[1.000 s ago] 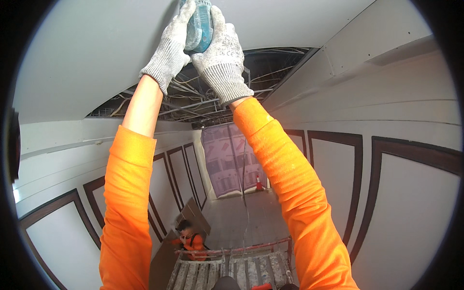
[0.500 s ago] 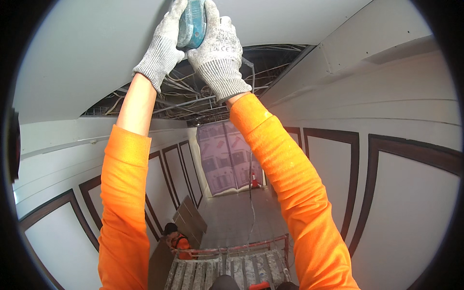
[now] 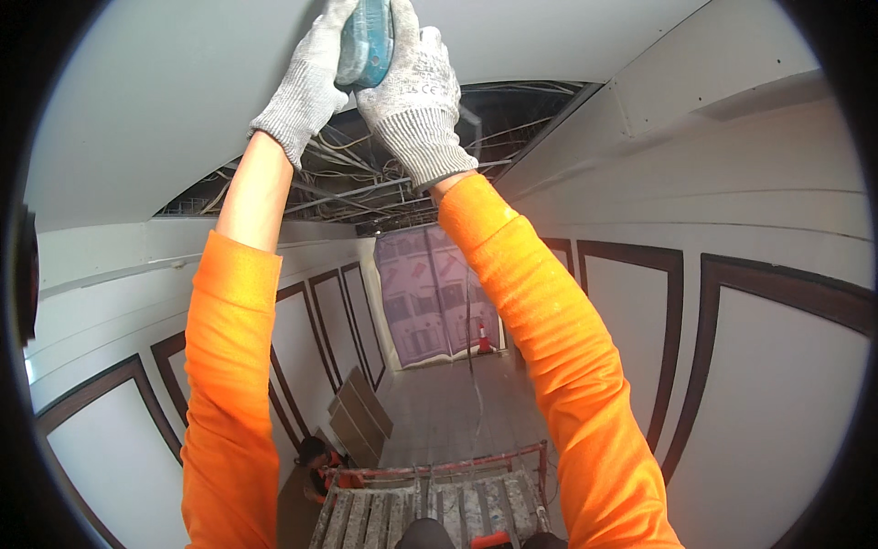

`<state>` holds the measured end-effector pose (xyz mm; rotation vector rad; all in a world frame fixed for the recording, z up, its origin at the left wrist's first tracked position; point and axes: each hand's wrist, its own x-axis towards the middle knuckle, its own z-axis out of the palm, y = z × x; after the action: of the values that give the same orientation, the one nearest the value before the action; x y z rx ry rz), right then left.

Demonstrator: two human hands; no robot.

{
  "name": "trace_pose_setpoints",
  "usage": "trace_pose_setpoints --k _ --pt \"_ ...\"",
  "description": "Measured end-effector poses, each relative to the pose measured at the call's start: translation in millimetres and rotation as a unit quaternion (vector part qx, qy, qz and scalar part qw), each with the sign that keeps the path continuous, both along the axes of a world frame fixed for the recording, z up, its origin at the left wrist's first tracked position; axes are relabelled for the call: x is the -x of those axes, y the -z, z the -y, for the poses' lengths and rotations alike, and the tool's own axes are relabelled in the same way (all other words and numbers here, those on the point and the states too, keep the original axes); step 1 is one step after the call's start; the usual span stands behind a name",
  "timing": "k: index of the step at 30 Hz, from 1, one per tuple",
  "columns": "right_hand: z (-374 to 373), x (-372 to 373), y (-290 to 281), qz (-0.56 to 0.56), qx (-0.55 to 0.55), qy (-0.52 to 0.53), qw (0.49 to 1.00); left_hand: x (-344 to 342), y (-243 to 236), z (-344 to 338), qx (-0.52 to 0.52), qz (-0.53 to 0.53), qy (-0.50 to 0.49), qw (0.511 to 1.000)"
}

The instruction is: The person uses a drill to make holes in the ceiling panels while standing on a mobile scaffolding platform. The person handles boards and tools to secure the ceiling structures.

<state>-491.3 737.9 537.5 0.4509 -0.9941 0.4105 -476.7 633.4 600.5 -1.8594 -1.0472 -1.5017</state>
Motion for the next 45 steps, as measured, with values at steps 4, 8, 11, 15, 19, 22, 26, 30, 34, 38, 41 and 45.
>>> trace_pose_setpoints --k 4,8,11,15,19,22,26,30,34,38,41,45 --pt "10 -16 7 0.056 0.019 -0.020 0.998 1 2 4 -0.026 -0.051 0.022 0.998" --pt "5 -15 8 0.036 -0.011 -0.055 0.998 6 -5 9 0.021 0.031 -0.038 0.999" --pt "6 -18 8 0.041 0.004 -0.010 0.999 5 -1 4 0.001 -0.020 0.035 0.999" --pt "4 -7 6 0.014 -0.011 -0.045 0.999 5 -3 6 -0.004 -0.010 -0.032 0.999" --pt "5 -6 3 0.059 0.019 -0.008 0.998 5 2 6 0.002 -0.075 0.011 0.997" --pt "5 12 1 0.012 0.009 0.008 1.000 7 3 7 0.013 -0.011 -0.010 1.000" --pt "10 22 3 0.004 0.032 0.006 0.999 2 8 11 0.003 0.027 -0.035 0.999" --pt "23 44 38 -0.002 -0.056 -0.072 0.996 24 41 36 -0.024 0.125 -0.119 0.985" --pt "41 61 91 0.078 -0.176 -0.119 0.974 27 124 57 -0.178 0.176 -0.139 0.958" --pt "40 107 159 0.067 -0.301 -0.106 0.945 90 207 105 -0.263 0.177 -0.191 0.929" --pt "26 128 241 0.214 -0.362 -0.090 0.903 65 284 154 -0.303 0.193 -0.273 0.893" --pt "-36 159 399 0.472 -0.370 -0.030 0.800 40 355 211 -0.432 0.198 -0.372 0.797"
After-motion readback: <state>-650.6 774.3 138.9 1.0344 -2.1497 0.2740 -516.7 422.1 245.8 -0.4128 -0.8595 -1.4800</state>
